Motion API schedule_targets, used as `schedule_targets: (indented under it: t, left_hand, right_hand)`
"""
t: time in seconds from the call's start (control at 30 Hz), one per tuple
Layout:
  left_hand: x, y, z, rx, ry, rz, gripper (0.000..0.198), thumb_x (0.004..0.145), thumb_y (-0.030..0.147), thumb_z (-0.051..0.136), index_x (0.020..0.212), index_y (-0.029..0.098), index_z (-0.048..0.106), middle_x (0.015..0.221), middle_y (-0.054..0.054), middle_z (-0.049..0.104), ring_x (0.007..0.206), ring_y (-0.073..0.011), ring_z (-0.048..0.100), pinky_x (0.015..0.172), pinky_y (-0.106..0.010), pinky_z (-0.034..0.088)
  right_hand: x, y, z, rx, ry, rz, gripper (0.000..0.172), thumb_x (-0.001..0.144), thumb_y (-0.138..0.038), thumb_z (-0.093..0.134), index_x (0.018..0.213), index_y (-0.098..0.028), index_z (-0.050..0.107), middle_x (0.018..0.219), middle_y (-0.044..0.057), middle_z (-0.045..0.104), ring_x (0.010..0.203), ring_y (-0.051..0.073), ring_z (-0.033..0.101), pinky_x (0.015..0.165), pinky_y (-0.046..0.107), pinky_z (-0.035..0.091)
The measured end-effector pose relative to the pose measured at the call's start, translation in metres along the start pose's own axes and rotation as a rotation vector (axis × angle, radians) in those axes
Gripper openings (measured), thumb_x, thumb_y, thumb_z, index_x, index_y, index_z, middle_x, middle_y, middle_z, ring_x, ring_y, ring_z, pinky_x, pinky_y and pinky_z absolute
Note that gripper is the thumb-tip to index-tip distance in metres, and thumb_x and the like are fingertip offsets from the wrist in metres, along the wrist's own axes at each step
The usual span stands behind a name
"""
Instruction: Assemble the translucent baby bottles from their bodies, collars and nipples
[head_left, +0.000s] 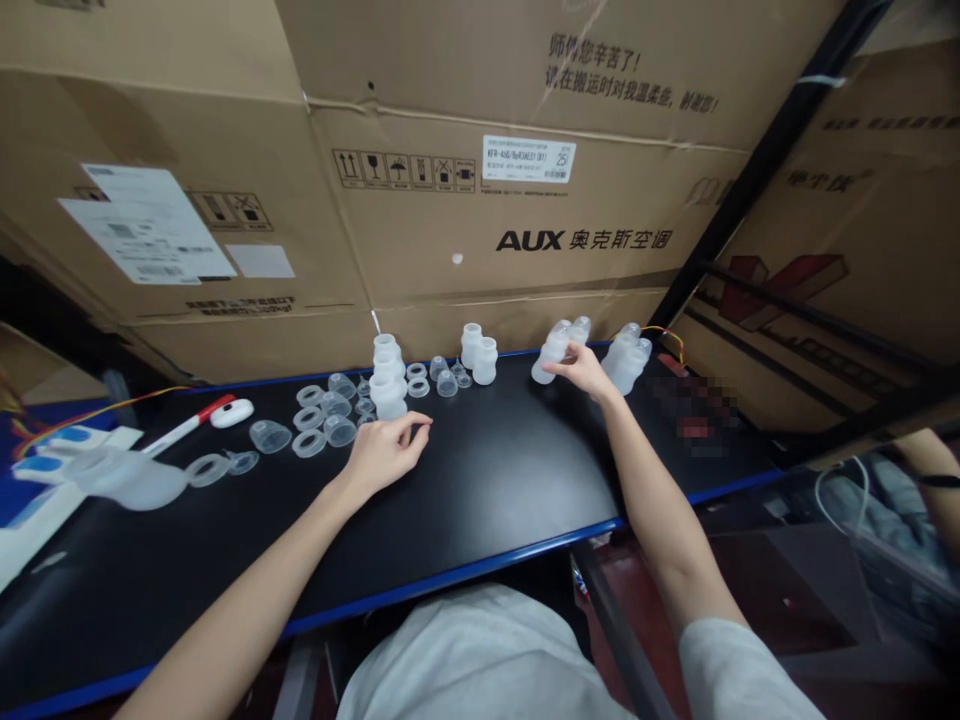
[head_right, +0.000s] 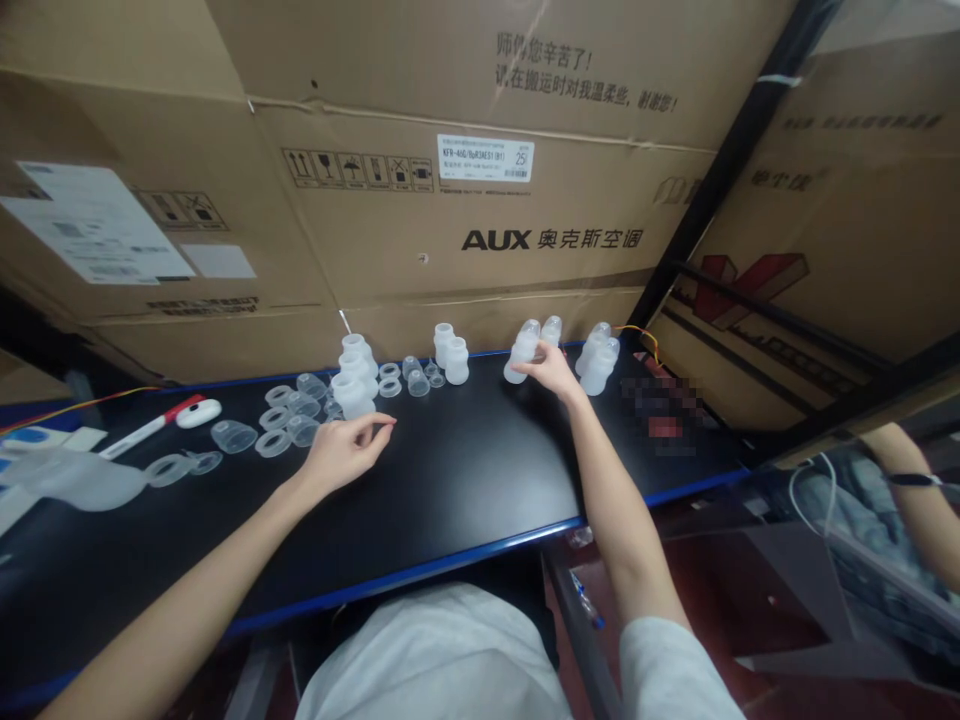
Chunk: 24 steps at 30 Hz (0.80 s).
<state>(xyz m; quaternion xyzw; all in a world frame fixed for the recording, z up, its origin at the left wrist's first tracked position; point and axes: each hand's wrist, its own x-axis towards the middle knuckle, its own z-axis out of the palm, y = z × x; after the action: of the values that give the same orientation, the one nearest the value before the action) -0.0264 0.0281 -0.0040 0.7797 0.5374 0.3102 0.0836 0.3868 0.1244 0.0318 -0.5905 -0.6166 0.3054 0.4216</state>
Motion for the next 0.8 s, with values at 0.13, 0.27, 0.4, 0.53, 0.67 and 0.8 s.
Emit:
schedule_targets:
  t: [0.13, 0.27, 0.4, 0.53, 0.67, 0.8]
  left_hand:
    - [0.005, -0.011, -0.007, 0.032, 0.158, -0.049, 0.033, 0.099, 0.042, 0.058, 0.103, 0.024, 0.086, 0.056, 0.003, 0.060, 0.054, -0.0141, 0.061, 0.067, -0.026, 0.044]
    - [0.008, -0.017, -0.010, 0.066, 0.262, -0.051, 0.032, 0.099, 0.041, 0.060, 0.105, 0.023, 0.086, 0.057, 0.003, 0.059, 0.054, -0.0136, 0.060, 0.066, -0.025, 0.042]
    - [0.008, -0.013, -0.009, 0.063, 0.259, -0.070, 0.035, 0.101, 0.042, 0.059, 0.113, 0.021, 0.084, 0.052, 0.006, 0.049, 0.050, -0.0130, 0.055, 0.065, -0.025, 0.040]
    - [0.008, -0.008, -0.007, 0.049, 0.164, -0.126, 0.037, 0.099, 0.044, 0.059, 0.117, 0.022, 0.082, 0.051, 0.006, 0.050, 0.052, -0.0144, 0.057, 0.066, -0.026, 0.040]
    - [0.009, -0.008, -0.003, 0.017, -0.002, -0.176, 0.038, 0.097, 0.048, 0.059, 0.119, 0.026, 0.081, 0.058, 0.005, 0.060, 0.060, -0.0177, 0.064, 0.067, -0.028, 0.042]
    - [0.010, -0.012, 0.004, 0.027, -0.125, -0.186, 0.039, 0.097, 0.050, 0.059, 0.121, 0.027, 0.080, 0.064, 0.004, 0.066, 0.065, -0.0199, 0.069, 0.069, -0.030, 0.044]
  right_hand:
    - [0.001, 0.005, 0.000, -0.248, 0.014, 0.034, 0.046, 0.083, -0.026, 0.087, 0.124, -0.014, 0.070, 0.126, 0.013, 0.081, 0.108, 0.024, 0.079, 0.100, 0.036, 0.059]
    - [-0.005, -0.003, -0.001, -0.539, 0.073, 0.124, 0.047, 0.087, -0.037, 0.089, 0.127, -0.019, 0.072, 0.132, 0.013, 0.080, 0.120, 0.031, 0.076, 0.105, 0.042, 0.057]
    - [-0.009, -0.013, -0.004, -0.751, 0.039, 0.238, 0.042, 0.098, -0.053, 0.078, 0.123, -0.020, 0.077, 0.130, 0.015, 0.080, 0.124, 0.035, 0.075, 0.102, 0.042, 0.057]
    - [-0.014, -0.018, -0.005, -0.858, 0.041, 0.299, 0.049, 0.104, -0.060, 0.069, 0.122, -0.015, 0.079, 0.132, 0.024, 0.079, 0.126, 0.038, 0.075, 0.101, 0.043, 0.057]
    - [-0.023, -0.025, 0.001, -0.937, 0.075, 0.322, 0.066, 0.107, -0.064, 0.063, 0.127, -0.003, 0.077, 0.130, 0.036, 0.075, 0.124, 0.044, 0.075, 0.101, 0.048, 0.056]
    - [-0.032, -0.036, 0.022, -0.963, 0.005, 0.210, 0.056, 0.107, -0.061, 0.065, 0.113, -0.009, 0.083, 0.116, 0.030, 0.081, 0.111, 0.040, 0.079, 0.094, 0.045, 0.057]
